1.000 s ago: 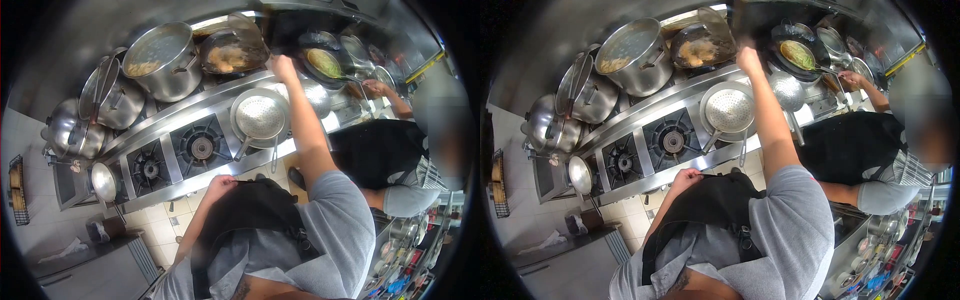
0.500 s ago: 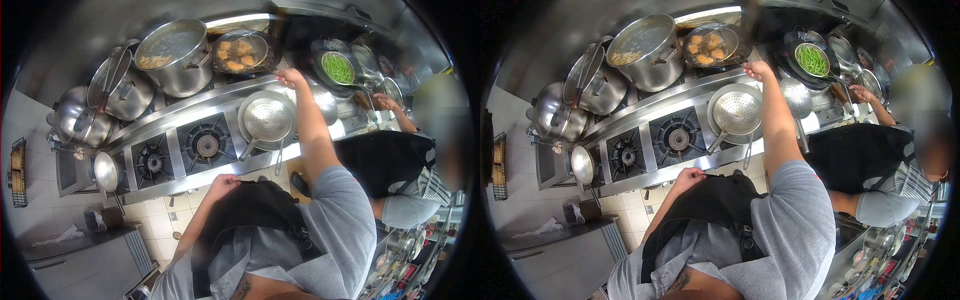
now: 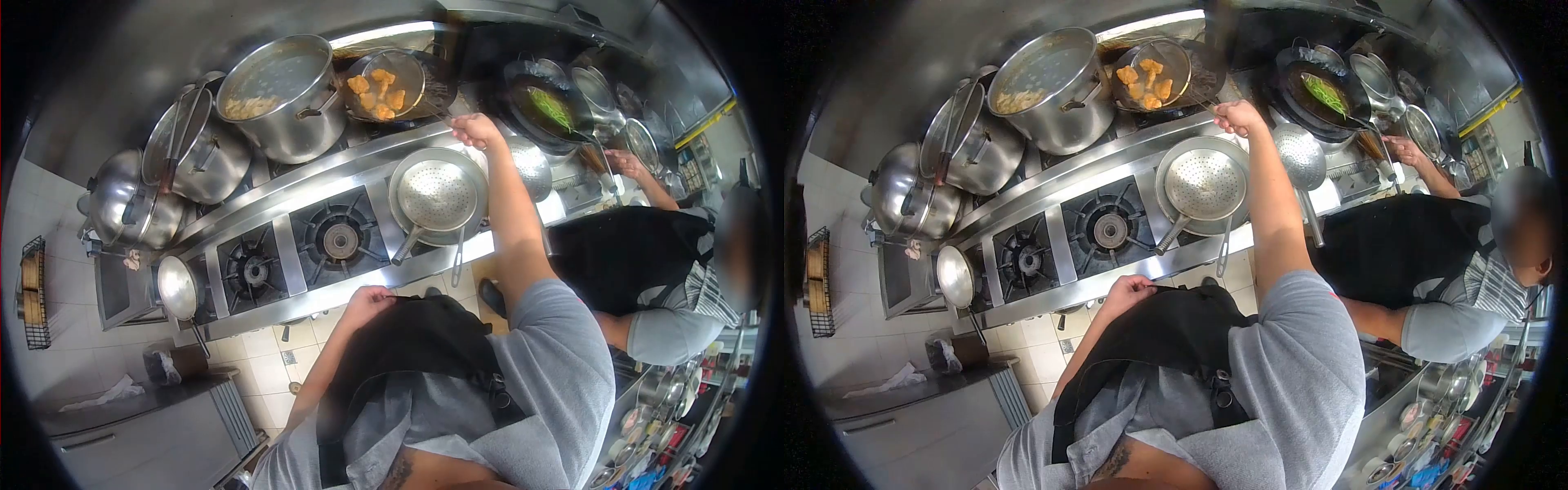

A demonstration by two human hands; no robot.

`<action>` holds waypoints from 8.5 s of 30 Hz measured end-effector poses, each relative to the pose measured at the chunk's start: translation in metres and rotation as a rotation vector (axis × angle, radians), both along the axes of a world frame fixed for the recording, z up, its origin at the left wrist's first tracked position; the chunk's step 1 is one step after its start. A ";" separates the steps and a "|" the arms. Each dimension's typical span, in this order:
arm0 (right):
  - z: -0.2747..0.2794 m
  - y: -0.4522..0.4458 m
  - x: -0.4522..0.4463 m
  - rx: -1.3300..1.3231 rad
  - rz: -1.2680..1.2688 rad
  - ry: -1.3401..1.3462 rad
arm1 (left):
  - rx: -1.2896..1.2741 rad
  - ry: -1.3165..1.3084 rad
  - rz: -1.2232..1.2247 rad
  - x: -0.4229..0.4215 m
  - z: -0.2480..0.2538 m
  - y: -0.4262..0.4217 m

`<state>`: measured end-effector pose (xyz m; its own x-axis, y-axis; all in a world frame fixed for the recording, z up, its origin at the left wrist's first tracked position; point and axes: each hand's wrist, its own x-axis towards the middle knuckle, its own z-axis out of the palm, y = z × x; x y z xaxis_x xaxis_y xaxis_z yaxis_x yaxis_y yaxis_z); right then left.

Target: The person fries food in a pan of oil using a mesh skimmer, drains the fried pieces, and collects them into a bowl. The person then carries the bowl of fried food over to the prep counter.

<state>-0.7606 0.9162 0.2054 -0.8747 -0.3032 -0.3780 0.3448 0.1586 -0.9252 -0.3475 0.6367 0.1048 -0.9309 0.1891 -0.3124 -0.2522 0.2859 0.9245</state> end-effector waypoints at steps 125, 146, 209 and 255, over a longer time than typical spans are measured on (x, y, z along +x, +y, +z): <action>-0.017 0.014 -0.074 0.517 -0.029 0.287 | 0.066 -0.080 -0.022 0.001 0.003 0.013; -0.030 -0.011 -0.025 -0.060 0.152 -0.040 | 0.080 -0.097 0.008 0.007 -0.006 0.013; -0.030 -0.006 -0.033 -0.184 0.061 -0.196 | 0.036 -0.106 -0.012 0.003 0.003 0.015; 0.056 -0.027 0.083 0.842 0.158 0.674 | 0.148 -0.099 -0.054 0.008 -0.018 0.000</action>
